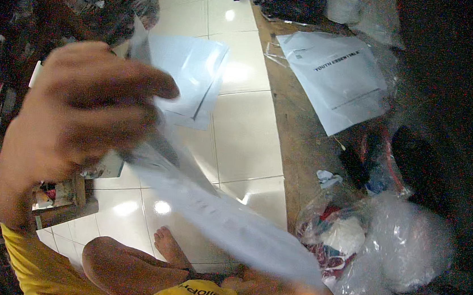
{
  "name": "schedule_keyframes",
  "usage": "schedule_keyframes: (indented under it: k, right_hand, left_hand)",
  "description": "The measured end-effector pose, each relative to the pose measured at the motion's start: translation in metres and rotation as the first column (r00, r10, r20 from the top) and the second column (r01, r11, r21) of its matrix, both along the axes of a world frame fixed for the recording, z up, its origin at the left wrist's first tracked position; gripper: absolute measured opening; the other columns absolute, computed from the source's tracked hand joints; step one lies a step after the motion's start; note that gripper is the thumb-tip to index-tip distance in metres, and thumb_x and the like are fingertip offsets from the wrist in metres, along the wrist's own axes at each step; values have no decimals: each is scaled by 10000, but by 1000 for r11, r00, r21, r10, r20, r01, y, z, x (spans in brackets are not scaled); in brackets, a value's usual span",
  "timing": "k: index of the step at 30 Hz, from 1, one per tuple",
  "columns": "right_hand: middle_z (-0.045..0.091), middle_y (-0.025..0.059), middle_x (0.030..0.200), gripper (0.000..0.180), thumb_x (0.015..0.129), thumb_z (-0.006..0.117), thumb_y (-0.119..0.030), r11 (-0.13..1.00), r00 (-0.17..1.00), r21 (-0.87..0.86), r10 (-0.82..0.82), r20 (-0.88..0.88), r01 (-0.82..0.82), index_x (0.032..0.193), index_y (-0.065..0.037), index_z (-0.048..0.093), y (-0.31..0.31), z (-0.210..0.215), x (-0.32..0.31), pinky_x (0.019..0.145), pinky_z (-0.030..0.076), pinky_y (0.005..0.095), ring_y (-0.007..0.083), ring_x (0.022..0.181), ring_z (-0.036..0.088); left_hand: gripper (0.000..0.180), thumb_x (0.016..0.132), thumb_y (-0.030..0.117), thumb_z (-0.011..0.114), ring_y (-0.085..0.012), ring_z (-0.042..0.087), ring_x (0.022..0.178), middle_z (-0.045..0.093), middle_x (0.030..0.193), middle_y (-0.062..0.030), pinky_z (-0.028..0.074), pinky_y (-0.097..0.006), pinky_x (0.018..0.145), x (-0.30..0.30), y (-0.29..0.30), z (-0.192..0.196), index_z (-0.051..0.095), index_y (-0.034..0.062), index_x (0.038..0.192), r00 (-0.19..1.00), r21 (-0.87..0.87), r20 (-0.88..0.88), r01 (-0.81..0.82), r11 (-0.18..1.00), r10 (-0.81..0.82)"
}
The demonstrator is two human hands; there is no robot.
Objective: The person sits on the floor and wipes the surface of several white plastic shipping envelopes using a small dark cloth. They handle the packages one at a time, rubbing the cloth over the printed logos and surfaces, then set them aside.
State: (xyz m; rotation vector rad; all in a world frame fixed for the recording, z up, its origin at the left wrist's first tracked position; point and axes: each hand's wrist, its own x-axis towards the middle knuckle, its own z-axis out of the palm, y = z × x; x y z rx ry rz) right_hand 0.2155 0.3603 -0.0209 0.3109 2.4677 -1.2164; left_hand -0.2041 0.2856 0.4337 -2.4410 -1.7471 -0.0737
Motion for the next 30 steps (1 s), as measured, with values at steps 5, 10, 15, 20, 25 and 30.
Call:
schedule_keyframes:
  k: [5,10,15,20,25,30]
  right_hand:
    - [630,141,1064,207,851,750,-226,880,891,-257,-307,336,400,1006,-98,700,9,24,-14,928,466,428,333,1054,598]
    - [639,137,1034,228,821,778,-227,894,931,-290,-280,232,342,984,-91,693,12,10,-12,925,482,450,344,1035,610]
    - [635,121,1021,202,823,766,-212,895,915,-258,-294,275,365,970,-94,691,14,22,-8,936,453,443,331,1055,591]
    - [623,108,1007,202,821,765,-224,899,915,-237,-304,266,367,960,-97,691,9,13,-3,929,419,444,326,1051,575]
    - [596,99,1023,197,826,759,-166,890,889,-218,-322,326,402,976,-72,676,8,33,-15,964,376,405,294,1051,552]
    - [585,132,992,242,788,768,-208,898,903,-193,-339,265,395,959,-59,683,3,29,-13,911,409,446,340,1026,550]
  left_hand:
    - [243,777,195,604,-203,644,880,675,1067,-102,499,-284,774,-89,13,-14,661,9,924,747,-12,564,-419,908,352]
    - [202,849,92,559,-187,619,995,628,1169,-75,478,-270,871,-207,31,-44,602,10,1028,726,25,586,-460,888,360]
    - [250,864,-144,414,-145,563,1009,573,1276,-68,435,-257,919,-301,23,-142,594,-25,991,727,106,597,-491,865,339]
    - [263,872,-155,398,-156,566,1001,573,1271,-84,435,-271,936,-378,-9,-239,598,-9,959,285,-169,821,-706,687,495]
    - [146,868,-93,475,-216,565,1108,573,1281,-140,404,-318,1018,-468,-63,-349,574,14,874,507,-29,706,-677,736,494]
    - [362,854,-1,511,-323,460,1344,505,1415,-212,347,-411,1123,-556,-125,-424,600,16,1204,461,-142,555,-767,625,692]
